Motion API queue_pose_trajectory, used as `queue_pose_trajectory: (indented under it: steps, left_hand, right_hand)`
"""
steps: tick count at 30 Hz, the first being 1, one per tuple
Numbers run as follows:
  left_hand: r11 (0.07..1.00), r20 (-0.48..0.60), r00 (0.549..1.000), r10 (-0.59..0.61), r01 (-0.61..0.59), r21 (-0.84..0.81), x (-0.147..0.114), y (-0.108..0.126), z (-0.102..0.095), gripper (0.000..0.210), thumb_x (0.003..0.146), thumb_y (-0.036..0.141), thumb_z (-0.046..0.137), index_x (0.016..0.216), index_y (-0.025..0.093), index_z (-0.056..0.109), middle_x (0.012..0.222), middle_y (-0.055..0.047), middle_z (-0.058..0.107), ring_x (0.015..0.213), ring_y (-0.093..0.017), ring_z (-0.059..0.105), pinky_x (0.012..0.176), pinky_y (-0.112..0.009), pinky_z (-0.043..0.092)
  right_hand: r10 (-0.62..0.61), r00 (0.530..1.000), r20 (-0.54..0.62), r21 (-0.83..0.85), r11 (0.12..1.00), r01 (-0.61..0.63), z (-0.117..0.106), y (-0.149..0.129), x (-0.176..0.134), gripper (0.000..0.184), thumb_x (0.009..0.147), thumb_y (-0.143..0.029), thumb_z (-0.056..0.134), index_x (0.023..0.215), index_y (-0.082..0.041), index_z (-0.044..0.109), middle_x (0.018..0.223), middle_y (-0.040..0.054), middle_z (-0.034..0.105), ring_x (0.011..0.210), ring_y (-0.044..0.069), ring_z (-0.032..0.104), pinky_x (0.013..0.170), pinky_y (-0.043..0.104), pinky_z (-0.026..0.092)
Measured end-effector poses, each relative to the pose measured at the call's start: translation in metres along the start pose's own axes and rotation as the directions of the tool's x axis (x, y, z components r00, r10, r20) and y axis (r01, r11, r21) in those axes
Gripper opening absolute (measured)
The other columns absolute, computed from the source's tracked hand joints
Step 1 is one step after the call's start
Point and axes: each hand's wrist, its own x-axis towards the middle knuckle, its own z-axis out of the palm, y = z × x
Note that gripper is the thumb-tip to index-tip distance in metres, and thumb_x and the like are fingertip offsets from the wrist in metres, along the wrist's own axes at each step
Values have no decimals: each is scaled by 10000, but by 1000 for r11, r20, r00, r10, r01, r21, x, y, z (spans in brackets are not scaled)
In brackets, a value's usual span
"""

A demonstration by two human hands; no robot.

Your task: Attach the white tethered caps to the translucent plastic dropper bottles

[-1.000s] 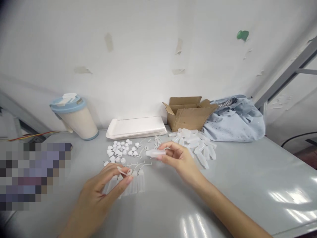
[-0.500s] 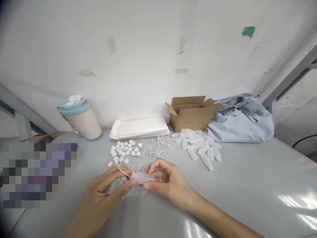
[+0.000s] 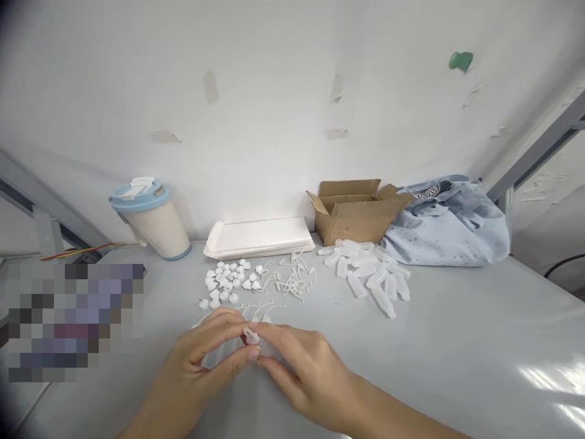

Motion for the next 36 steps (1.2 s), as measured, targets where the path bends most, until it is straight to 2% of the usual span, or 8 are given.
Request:
queue_pose_trajectory:
  steps: [7,12,16,27,30,32,34,36]
  left_hand:
    - [998,34,998,-60,59,20,-5,1,1,192,894,279,508,965,247,683,839,-15,661,841,-181,591,721,-293,516]
    - [994,-25,994,-107,108,31,-7,0,2,195,887,314,524,1026,267,652,920,-8,674,884,-182,601,687,-268,517]
    - [988,-8,988,-152,152,3,-4,0,2,160,889,320,515,904,257,662,902,2,672,878,-178,599,765,-288,495]
    - [977,79,975,-210,212,-20,-2,2,3,243,882,351,516,710,232,639,754,11,629,740,-157,570,663,-245,464]
    - [988,69,985,-156,155,24,-3,-1,4,171,875,320,541,768,244,650,779,11,642,750,-159,578,656,-249,481]
    - [994,44,996,-82,79,74,-5,-6,6,112,885,274,537,877,256,648,829,7,651,782,-164,585,640,-251,488]
    - [981,-53,995,86,-75,180,-7,-10,10,120,886,201,534,965,239,616,859,-11,645,811,-174,579,666,-279,490]
    - [910,-155,939,306,-241,338,-8,-13,13,190,867,136,551,1044,201,578,898,-43,637,863,-200,565,736,-337,480]
  right_hand:
    - [37,999,11,16,999,-37,-3,-3,1,490,889,-90,520,1328,-267,389,1135,47,658,994,142,645,833,234,535]
    - [67,998,-4,9,998,-67,-3,-5,1,449,879,-106,542,1291,-255,439,1062,40,677,906,135,659,784,225,541]
    - [95,994,-45,28,995,-94,-5,-8,3,446,868,-114,564,1281,-248,461,975,16,683,833,120,653,738,197,540]
    - [246,969,30,175,953,-247,-4,-12,3,371,883,-165,549,1235,-265,482,1007,16,675,783,130,627,712,239,523]
    - [417,905,80,351,838,-417,-3,-11,5,269,893,-264,557,1159,-237,531,849,18,679,720,142,625,658,258,511]
    - [506,848,159,574,651,-496,-3,-12,9,237,905,-337,543,1109,-216,536,781,16,673,701,144,641,666,273,512]
    - [544,805,235,736,442,-513,-4,-12,13,239,910,-381,532,1062,-197,525,774,24,680,690,142,658,690,288,515]
    - [574,780,248,790,346,-506,-6,-13,17,251,898,-394,553,1036,-190,504,780,28,686,692,139,664,715,291,510]
